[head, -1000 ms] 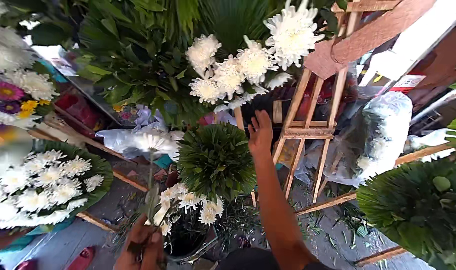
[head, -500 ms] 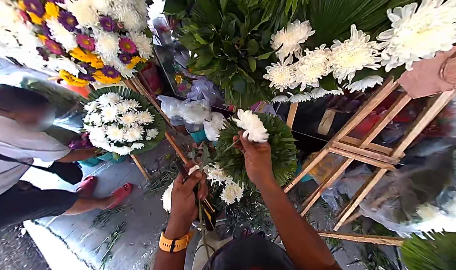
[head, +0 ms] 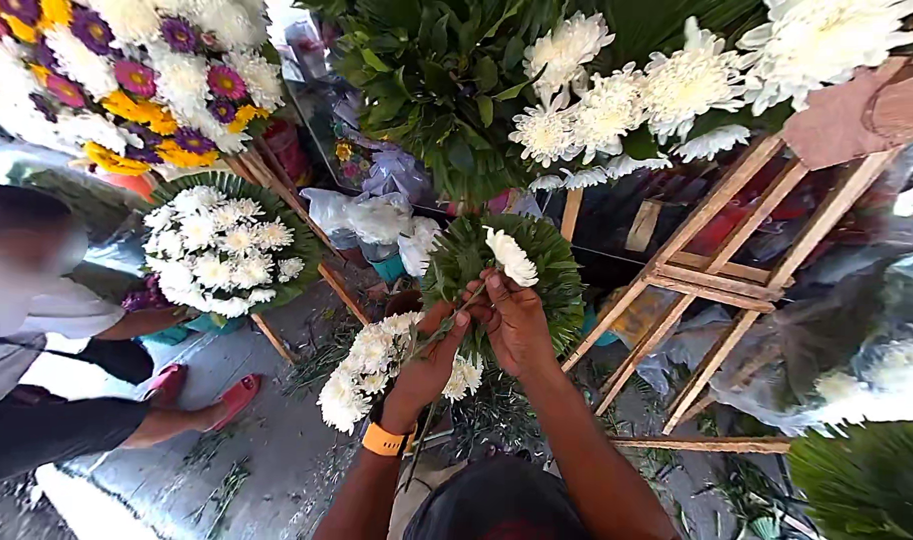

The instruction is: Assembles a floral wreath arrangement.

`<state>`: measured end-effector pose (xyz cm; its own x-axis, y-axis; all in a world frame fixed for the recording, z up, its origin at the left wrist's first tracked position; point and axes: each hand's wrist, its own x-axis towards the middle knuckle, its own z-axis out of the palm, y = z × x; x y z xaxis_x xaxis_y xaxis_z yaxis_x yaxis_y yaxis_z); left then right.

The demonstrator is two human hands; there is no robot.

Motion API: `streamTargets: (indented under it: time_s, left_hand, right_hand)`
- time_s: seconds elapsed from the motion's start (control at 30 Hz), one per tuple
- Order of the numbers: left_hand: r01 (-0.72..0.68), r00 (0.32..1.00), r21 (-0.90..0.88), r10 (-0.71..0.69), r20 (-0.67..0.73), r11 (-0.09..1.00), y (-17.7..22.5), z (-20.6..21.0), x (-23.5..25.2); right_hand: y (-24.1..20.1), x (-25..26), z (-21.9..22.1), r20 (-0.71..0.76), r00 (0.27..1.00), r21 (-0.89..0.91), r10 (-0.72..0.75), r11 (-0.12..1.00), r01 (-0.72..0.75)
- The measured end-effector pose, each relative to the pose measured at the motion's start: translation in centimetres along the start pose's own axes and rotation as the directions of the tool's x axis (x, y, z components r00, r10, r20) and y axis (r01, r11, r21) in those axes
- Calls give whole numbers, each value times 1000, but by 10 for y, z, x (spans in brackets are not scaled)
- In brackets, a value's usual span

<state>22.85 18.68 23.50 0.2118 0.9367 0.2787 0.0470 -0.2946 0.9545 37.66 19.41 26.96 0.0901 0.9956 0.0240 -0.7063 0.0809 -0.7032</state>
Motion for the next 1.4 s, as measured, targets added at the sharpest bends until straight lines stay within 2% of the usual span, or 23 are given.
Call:
streamTargets:
  time_s: [0.1,0.2,0.27,0.33,0.37,0.47,0.53,0.6,0.7,0.8,0.87,0.93,1.07,1.17,1.4]
  left_hand:
    - [79,997,16,-79,0,997,-2,10,-1]
    - [125,992,55,-124,-16,991,2,20,3]
    - [112,992,62,-115,51,992,2,19,3]
    - [75,990,70,-83,116,995,0,11,1]
    - [35,990,100,-48,134,994,0,9,3]
    - [-123,989,194,103,107,973,11,26,17]
    - [-210,978,259,198,71,943,17,42,23]
    - [-239,971,338,215,105,910,19,43,20]
    - [-200,980,374,179,89,906,15,23,8]
    - [-130,991,341,122,45,931,15,12,-1]
    - [-116,993,312,112,32,943,14,13,-5]
    - [-88,996,267,85,23,960,14,17,-9]
    - [-45,999,225,45,6,973,11,20,-14]
    - [-20,1000,191,22,-10,981,7,18,-18]
    - [68,997,137,-62,-44,988,-4,18,-24]
  right_hand:
    - [-2,-1,-6,-101,995,42,-16,999,20]
    - [-9,-1,-13,-139,990,107,-13,994,28]
    - [-24,5,-21,-230,969,168,-87,977,128]
    - [-46,18,-42,-304,930,162,-206,951,263]
    - [-51,20,-50,-286,928,116,-239,953,281]
    - [-33,1,-48,-55,986,-137,-159,979,150]
    - [-15,-9,-40,-31,993,-113,-114,988,110]
    - [-25,-4,-40,-137,968,-15,-211,977,211]
    - [-93,29,-67,-308,816,32,-489,852,523]
    - [-166,72,-99,-378,629,18,-680,673,739]
    - [-207,101,-106,-475,492,51,-730,535,843]
    - [-237,124,-107,-559,429,69,-710,475,877]
    - [-261,153,-91,-657,467,102,-592,544,833]
    - [-262,172,-78,-666,467,104,-581,548,830]
    - [-263,182,-76,-623,563,77,-543,673,735]
